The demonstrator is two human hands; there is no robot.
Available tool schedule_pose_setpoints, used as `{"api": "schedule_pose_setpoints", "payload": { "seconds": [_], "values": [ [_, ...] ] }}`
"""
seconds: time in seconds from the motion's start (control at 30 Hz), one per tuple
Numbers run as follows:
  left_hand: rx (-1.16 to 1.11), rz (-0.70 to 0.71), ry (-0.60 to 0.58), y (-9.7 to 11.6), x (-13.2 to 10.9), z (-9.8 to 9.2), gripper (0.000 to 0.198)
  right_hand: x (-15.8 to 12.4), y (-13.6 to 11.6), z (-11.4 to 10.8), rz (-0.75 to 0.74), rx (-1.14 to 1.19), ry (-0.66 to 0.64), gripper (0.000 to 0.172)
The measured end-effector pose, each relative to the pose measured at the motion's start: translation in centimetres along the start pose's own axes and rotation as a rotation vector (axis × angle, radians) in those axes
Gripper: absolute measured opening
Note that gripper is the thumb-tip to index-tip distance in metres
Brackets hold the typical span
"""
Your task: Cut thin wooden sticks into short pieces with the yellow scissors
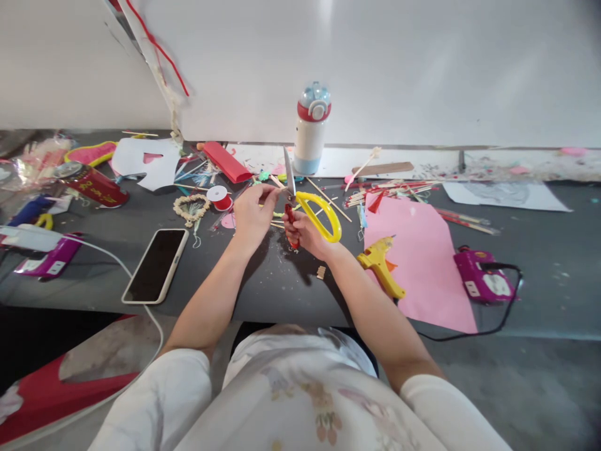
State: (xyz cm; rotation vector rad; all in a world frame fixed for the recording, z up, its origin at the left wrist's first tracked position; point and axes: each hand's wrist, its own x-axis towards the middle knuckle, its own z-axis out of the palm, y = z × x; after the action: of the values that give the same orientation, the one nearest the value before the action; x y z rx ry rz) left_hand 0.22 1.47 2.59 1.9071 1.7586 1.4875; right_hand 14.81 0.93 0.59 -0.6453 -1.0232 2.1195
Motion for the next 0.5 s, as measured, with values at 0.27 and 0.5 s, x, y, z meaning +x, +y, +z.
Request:
{"api": "schedule_pose_setpoints", "payload": {
  "seconds": [0.27,0.5],
  "values": [
    [0.016,0.004,0.018,-0.19,0.01,0.02,0.02,1.1,0.54,-0.81,0.069,0.028,0.011,0.036],
    [0.009,0.002,0.007,0.17,-0.01,-0.05,0.018,0.61,0.76,-0.81,0.036,0.033,-0.015,0.035]
  ]
}}
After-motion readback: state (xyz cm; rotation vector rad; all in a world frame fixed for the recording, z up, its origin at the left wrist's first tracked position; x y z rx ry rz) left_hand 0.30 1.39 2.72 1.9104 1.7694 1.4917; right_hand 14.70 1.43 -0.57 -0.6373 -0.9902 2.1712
